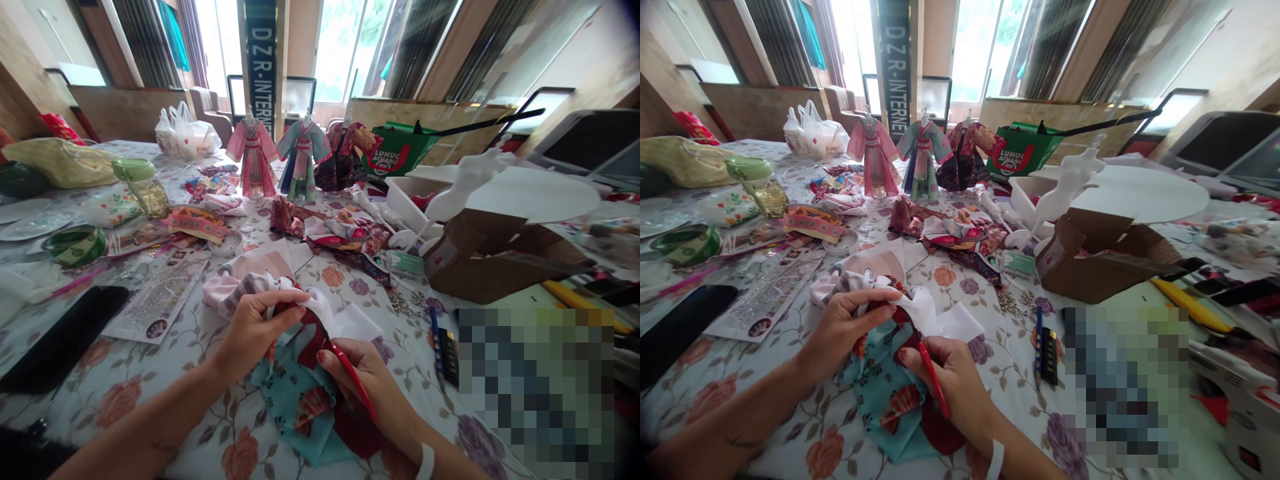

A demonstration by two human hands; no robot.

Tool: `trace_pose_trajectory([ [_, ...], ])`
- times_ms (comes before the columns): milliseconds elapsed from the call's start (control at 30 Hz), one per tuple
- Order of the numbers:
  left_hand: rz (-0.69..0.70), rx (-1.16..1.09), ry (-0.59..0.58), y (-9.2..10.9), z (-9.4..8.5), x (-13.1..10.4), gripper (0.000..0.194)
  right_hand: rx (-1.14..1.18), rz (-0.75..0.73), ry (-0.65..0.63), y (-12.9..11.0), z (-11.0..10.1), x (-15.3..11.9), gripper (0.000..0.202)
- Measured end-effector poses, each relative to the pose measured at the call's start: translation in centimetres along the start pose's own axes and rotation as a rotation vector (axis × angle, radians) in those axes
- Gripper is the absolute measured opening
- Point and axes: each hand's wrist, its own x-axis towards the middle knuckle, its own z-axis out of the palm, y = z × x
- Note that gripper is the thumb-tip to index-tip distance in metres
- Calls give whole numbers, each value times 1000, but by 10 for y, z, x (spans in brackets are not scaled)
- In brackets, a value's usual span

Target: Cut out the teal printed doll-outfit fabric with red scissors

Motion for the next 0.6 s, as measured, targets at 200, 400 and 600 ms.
trace_pose_trajectory([
  [200,68,53,59,1,1,-2,30,30,-3,-1,1,-2,1,50],
  [400,97,100,39,2,2,-4,33,43,-8,-15,-3,1,-1,51],
  [600,104,112,-6,2,3,-5,34,21,-38,-40,-7,2,-1,55],
])
